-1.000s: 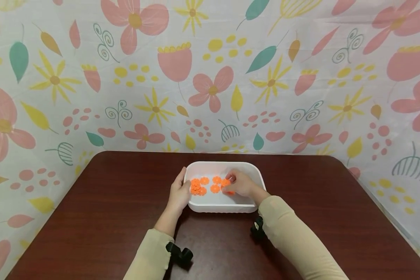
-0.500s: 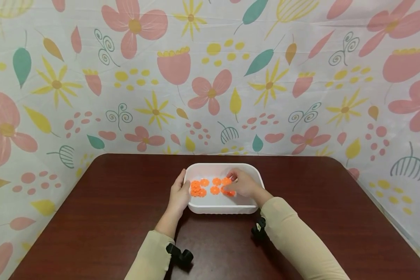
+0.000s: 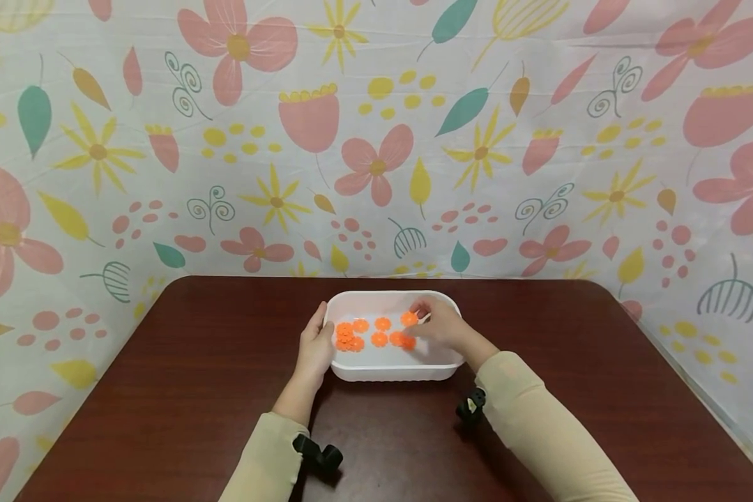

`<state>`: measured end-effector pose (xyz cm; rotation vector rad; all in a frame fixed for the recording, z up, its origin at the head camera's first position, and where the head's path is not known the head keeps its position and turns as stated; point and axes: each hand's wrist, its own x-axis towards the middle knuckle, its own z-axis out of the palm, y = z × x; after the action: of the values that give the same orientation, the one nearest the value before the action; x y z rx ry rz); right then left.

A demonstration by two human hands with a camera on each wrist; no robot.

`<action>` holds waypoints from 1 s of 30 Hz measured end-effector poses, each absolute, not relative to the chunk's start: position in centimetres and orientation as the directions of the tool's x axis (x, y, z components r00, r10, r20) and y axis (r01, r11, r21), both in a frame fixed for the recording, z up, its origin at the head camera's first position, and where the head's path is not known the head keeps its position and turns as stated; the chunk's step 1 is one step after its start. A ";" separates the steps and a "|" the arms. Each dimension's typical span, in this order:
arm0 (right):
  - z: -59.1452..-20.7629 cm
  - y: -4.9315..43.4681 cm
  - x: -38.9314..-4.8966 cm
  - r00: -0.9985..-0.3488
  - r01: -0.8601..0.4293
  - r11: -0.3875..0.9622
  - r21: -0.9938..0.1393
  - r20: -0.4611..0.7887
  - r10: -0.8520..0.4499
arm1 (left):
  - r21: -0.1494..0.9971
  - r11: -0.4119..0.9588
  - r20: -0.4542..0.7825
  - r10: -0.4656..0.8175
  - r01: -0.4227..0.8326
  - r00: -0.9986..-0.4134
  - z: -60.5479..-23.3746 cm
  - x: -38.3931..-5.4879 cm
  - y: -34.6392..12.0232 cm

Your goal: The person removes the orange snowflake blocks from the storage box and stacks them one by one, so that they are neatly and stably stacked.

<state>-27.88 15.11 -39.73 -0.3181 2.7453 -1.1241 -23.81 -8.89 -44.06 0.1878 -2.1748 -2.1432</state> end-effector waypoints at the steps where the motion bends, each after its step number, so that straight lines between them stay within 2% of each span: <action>1: -39.6 15.2 -27.9 -0.965 -0.139 0.688 -0.712 -0.059 -0.256 | 1.000 0.011 -0.027 -0.143 -0.028 -0.989 -44.1 -23.8 -8.9; 18: -38.3 16.9 -27.5 -0.973 -0.164 0.695 -0.700 -0.003 -0.232 | 1.000 -0.005 -0.024 -0.120 -0.024 -0.993 -44.4 -23.8 -8.9; 30: -37.7 18.4 -26.9 -0.977 -0.161 0.644 -0.748 0.027 -0.213 | 1.000 -0.015 -0.013 -0.109 -0.011 -0.994 -44.6 -23.9 -9.1</action>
<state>-26.94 18.37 -37.73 -0.3183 2.7907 -1.2603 -23.86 -9.05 -44.60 0.1315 -2.1550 -2.1870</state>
